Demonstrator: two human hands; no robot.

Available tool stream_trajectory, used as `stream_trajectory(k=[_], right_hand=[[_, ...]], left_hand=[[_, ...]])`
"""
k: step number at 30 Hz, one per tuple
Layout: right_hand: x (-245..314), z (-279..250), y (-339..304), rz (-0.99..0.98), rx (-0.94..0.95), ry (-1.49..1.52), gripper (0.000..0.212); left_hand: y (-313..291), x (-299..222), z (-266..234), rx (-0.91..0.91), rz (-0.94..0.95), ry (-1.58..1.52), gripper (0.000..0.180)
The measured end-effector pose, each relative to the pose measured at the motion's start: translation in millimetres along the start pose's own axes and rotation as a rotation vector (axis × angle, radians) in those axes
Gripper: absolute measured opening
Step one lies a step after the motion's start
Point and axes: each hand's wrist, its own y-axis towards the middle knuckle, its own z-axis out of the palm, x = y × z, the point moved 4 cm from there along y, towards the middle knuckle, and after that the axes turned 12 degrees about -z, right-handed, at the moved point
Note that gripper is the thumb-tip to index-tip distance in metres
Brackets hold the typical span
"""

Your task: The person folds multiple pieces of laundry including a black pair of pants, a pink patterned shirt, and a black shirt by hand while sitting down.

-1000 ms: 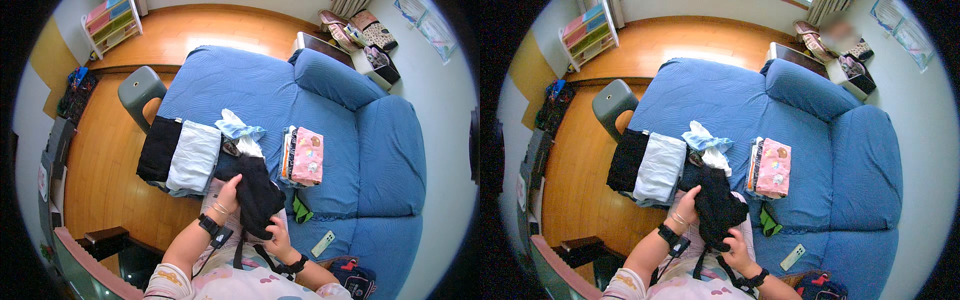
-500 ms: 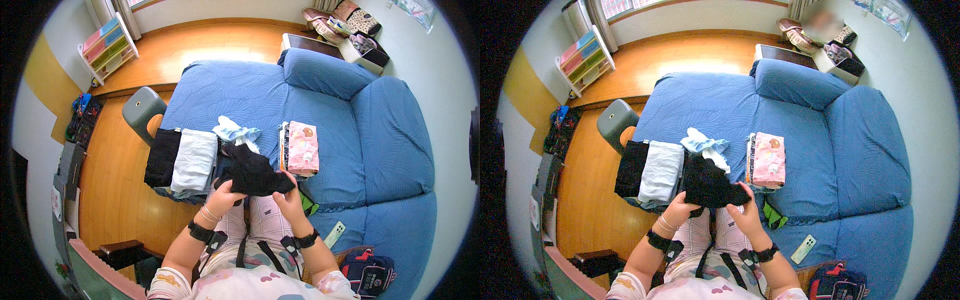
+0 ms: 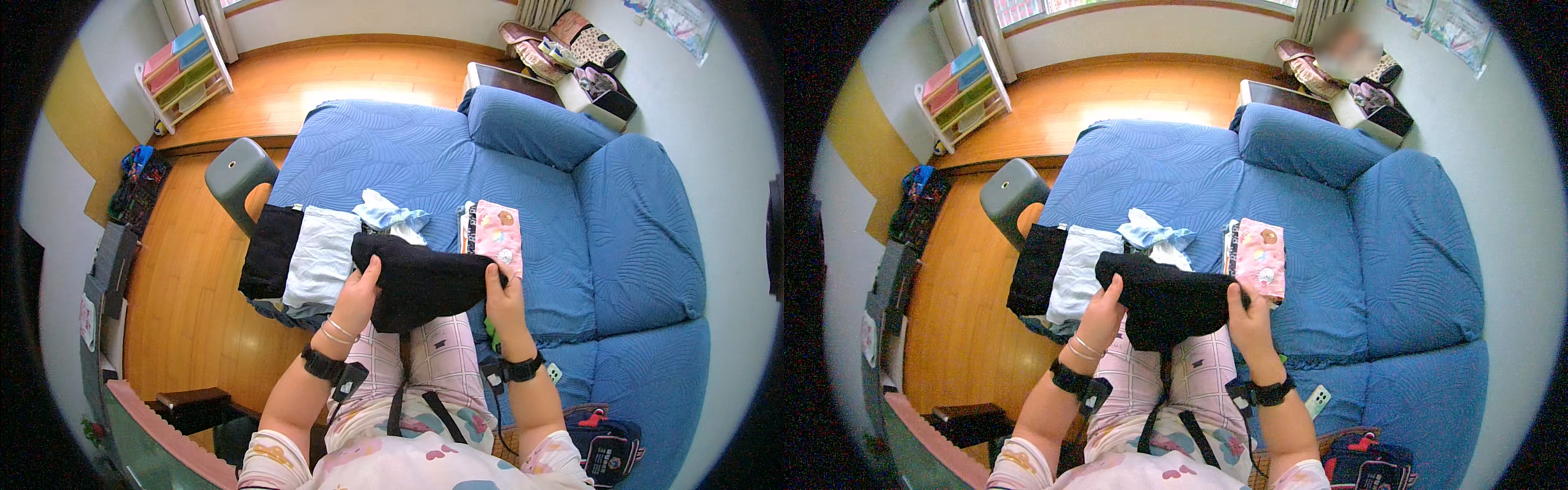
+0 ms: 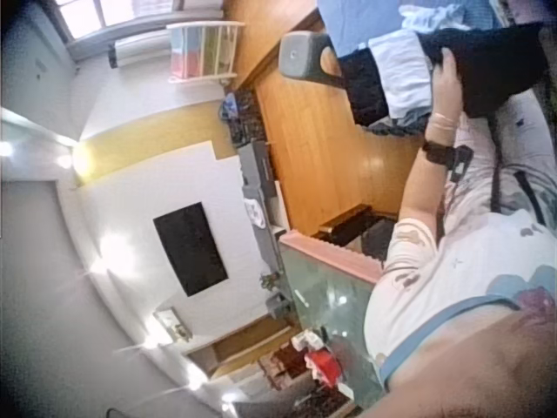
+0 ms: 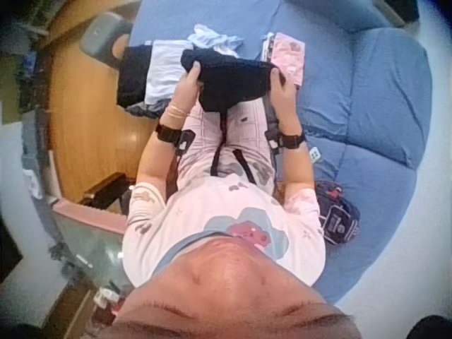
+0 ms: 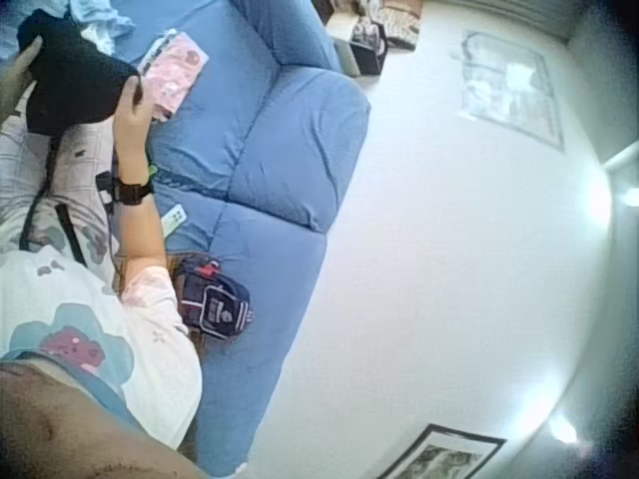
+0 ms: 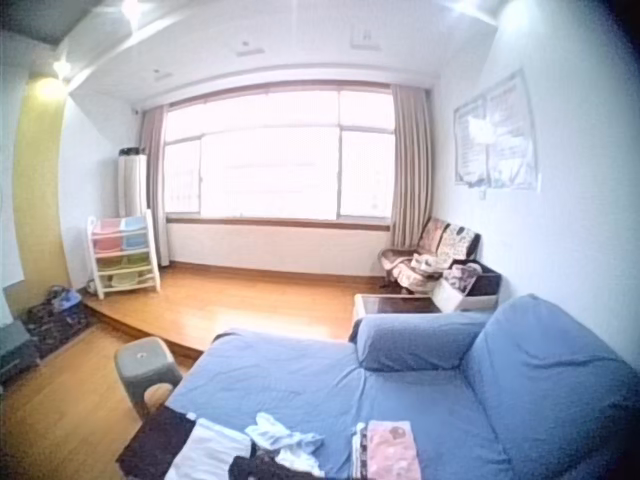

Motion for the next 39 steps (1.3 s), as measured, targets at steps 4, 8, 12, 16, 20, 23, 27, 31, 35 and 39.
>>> stream_trajectory(k=[4,8,12,16,20,23,27,31,35,39], right_hand=[[34,-9,22,-0.149,-0.036,0.061,0.023],[66,1,16,-0.079,0.277,0.133,0.019],[59,61,-36,-0.026,0.935,-0.166,0.039],[5,107,-114,-0.012,1.181,-0.203,0.044],[-1,124,-138,-0.051,1.143,-0.102,0.026],[0,130,-145,-0.096,1.078,-0.135,0.021],[8,130,-137,-0.076,1.09,-0.223,0.022],[3,121,-134,-0.036,1.028,-0.236,0.024],[-2,108,-140,0.0,0.912,-0.103,0.025],[-38,85,-143,-0.037,1.001,-0.311,0.022]], left_hand=[[-15,-38,18,-0.151,0.779,0.59,0.029],[-12,-55,1,-0.153,0.839,0.545,0.039],[-25,-47,-20,0.305,0.34,-0.21,0.046],[-28,3,-88,0.081,0.28,-0.194,0.047],[-44,35,-140,-0.184,0.214,-0.264,0.049],[-58,42,-153,-0.622,0.431,0.269,0.064],[-76,28,-89,-0.057,0.588,0.901,0.064],[-92,43,-35,0.455,0.153,1.146,0.071],[-76,59,-53,0.362,0.194,1.222,0.041],[-78,67,-85,0.359,0.127,1.425,0.023]])
